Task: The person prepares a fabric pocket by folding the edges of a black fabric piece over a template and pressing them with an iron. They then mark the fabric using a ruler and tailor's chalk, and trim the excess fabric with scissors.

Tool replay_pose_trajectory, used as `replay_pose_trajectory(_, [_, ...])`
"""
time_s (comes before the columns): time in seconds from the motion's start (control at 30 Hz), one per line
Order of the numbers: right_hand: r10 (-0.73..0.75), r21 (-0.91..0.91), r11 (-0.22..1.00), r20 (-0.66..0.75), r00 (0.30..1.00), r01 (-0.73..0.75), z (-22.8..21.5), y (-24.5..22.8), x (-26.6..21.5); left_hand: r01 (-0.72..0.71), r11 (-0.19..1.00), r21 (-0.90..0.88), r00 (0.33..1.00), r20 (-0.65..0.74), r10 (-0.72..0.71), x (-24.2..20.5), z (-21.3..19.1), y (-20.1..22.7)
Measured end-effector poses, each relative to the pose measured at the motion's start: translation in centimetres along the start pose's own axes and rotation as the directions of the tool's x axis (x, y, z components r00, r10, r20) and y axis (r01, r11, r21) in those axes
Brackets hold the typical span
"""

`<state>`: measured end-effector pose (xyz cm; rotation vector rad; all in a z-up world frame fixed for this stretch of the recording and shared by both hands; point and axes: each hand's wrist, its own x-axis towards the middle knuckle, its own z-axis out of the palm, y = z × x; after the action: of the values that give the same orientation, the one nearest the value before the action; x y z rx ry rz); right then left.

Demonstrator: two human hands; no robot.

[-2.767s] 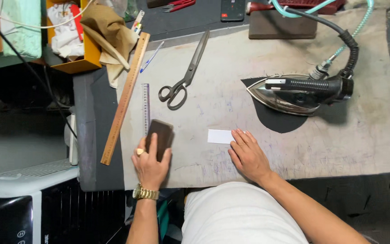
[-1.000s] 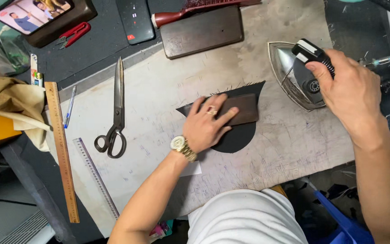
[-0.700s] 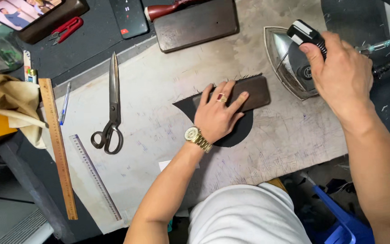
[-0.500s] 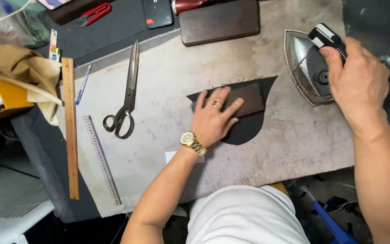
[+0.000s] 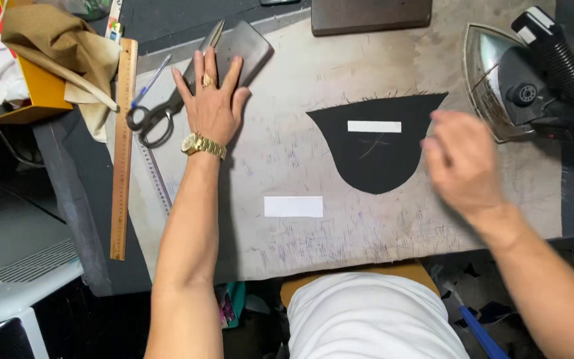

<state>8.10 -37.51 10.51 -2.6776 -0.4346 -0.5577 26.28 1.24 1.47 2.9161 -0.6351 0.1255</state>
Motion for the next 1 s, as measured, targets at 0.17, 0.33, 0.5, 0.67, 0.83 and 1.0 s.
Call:
replay_pose_trajectory(0.17, [0.066,0.137,0.988,0.059,0.996,-0.074,8.0,-7.1,-4.7,-0.277,0.951,-0.139,0.961,-0.06,0.271,-10.6,-1.2,7.2])
replay_pose_trajectory(0.33, [0.083,0.025,0.996,0.178,0.981,-0.088,11.7,-10.0,-5.8,-0.273,0.959,-0.075,0.861,0.426,0.279,-23.1,-0.6,3.9])
replay_pose_trajectory(0.5, [-0.013,0.029,1.0,0.167,0.986,0.008,13.2,-13.3,-6.8,-0.029,0.998,-0.058,0.992,0.12,0.036,-23.8,-1.9,-3.5])
replay_pose_trajectory(0.67, [-0.129,0.126,0.987,0.223,0.966,0.102,12.4,-16.7,-9.8,-0.117,0.947,-0.298,0.967,-0.251,0.041,-13.5,-0.4,-4.9])
replay_pose_trajectory(0.83, [-0.212,0.2,0.967,0.277,0.937,0.159,8.0,-16.8,-10.9,0.034,0.998,-0.052,0.999,0.022,-0.033,-2.2,1.1,-3.1])
replay_pose_trajectory(1.0, [-0.23,0.234,0.959,0.316,0.92,0.16,5.8,-13.6,-13.3,0.026,0.999,-0.046,0.994,-0.107,-0.031,-2.1,1.5,-0.1])
